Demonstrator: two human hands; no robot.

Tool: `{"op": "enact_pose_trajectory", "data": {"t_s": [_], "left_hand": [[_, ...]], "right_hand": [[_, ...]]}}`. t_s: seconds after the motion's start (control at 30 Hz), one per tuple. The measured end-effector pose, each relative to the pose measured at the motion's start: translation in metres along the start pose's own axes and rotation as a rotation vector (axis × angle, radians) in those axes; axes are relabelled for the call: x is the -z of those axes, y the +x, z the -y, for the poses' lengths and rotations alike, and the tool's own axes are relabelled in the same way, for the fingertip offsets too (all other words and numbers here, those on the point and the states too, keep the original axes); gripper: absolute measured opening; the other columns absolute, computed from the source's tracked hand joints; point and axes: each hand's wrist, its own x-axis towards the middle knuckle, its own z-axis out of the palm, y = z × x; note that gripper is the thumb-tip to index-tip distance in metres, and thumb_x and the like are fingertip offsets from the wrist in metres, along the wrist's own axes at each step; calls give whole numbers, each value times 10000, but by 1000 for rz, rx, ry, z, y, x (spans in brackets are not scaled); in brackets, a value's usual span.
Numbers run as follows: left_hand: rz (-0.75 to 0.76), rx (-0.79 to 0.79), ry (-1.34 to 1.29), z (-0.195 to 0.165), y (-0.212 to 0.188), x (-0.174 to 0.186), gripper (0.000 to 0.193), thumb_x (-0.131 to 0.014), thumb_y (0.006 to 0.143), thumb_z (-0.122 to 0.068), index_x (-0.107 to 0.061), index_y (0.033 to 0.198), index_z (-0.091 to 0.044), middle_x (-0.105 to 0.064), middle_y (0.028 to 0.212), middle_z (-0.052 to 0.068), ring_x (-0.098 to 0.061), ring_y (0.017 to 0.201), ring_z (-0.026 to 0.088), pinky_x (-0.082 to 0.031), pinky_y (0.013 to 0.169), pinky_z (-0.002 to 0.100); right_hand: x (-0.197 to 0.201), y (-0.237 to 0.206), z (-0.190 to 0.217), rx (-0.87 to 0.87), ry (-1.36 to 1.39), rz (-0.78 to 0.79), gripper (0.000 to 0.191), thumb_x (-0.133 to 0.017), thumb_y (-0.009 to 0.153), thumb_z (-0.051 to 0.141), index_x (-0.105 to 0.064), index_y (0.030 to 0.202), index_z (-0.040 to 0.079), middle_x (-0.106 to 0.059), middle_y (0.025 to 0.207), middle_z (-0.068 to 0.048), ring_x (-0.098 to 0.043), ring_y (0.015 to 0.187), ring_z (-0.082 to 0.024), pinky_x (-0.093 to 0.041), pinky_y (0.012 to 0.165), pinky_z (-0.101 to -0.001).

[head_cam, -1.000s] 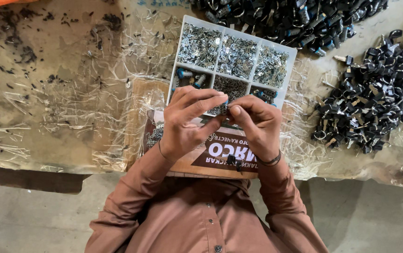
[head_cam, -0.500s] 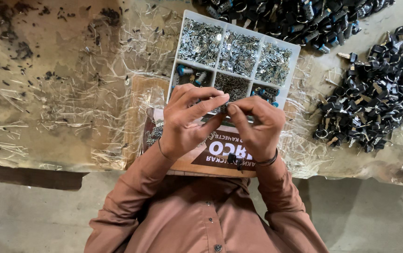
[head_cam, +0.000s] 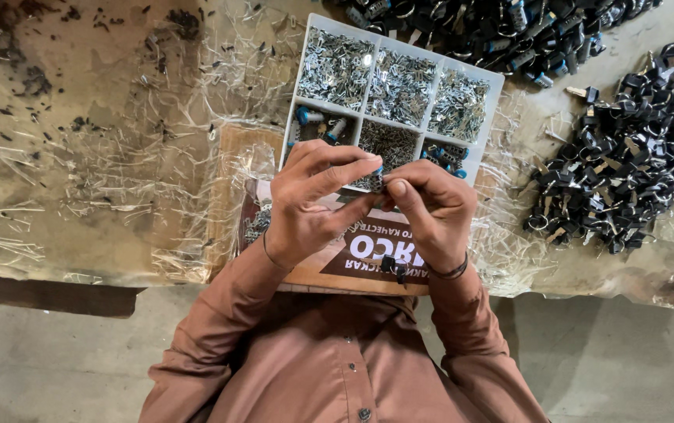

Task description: The person picks small metal parts from a compartment tray and fits them together by hand, pressing a spring-like part into a cap-shaped housing. Finished assemblies are placed onto the table beside the tray, forming a growing pile.

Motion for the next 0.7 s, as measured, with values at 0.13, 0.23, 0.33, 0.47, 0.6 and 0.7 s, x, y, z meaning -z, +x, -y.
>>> {"op": "enact_pose_trajectory", "data": {"t_s": [0.13, 0.23, 0.33, 0.47, 0.6, 0.7], "left_hand": [[-4, -15, 31, 0, -1, 0, 460, -895, 784, -79, -744, 1216, -127, -717, 1207, 26, -647, 1055, 223, -506, 960, 348], [-3, -58, 98, 0, -1, 0, 467, -885, 773, -64, -750, 1216, -125, -719, 1204, 20, -643, 1052, 217, -503, 974, 356], [20, -75, 86, 0, -1, 1, 468, -885, 781, -77, -750, 1227, -127, -715, 1208, 18, -625, 1056, 217, -499, 988, 356], [-6, -57, 73, 0, 1, 0, 439, -901, 822, -117, -739, 1230, -125, -711, 1223, 18, -629, 1069, 212, -493, 994, 357], [-4, 32, 86, -2, 2, -1, 423, -865, 836, -113, -741, 1240, -122, -708, 1249, 24, -638, 1107, 223, -497, 1018, 358], [14, 36, 108, -1, 3, -1, 427, -853, 840, -117, -736, 1251, -118, -705, 1255, 27, -638, 1126, 229, -490, 1030, 365]], "right_hand": [[-1, -3, -1, 105, -165, -13, 66, -707, 1001, 6, -722, 988, -57, -711, 913, -100, -678, 767, -121, -539, 676, -238], [4, -1, -5, 95, -188, 11, 50, -759, 943, -3, -734, 965, -41, -721, 903, -102, -683, 753, -124, -538, 639, -227], [13, 11, -13, -102, 170, 52, 68, -778, 893, -10, -738, 946, 3, -723, 900, -84, -681, 710, -104, -553, 587, -211], [18, 33, -20, 73, 24, -93, 116, -794, 882, -2, -723, 965, 35, -684, 905, -47, -603, 686, -89, -501, 583, -205], [7, 40, -21, 516, -1025, -53, 107, -780, 845, 120, -772, 945, 85, -662, 916, -47, -553, 878, -225, -469, 759, -327], [4, 42, -22, 472, -1112, 4, 107, -794, 917, 185, -778, 937, 81, -670, 905, -32, -507, 859, -218, -422, 718, -304]]}}
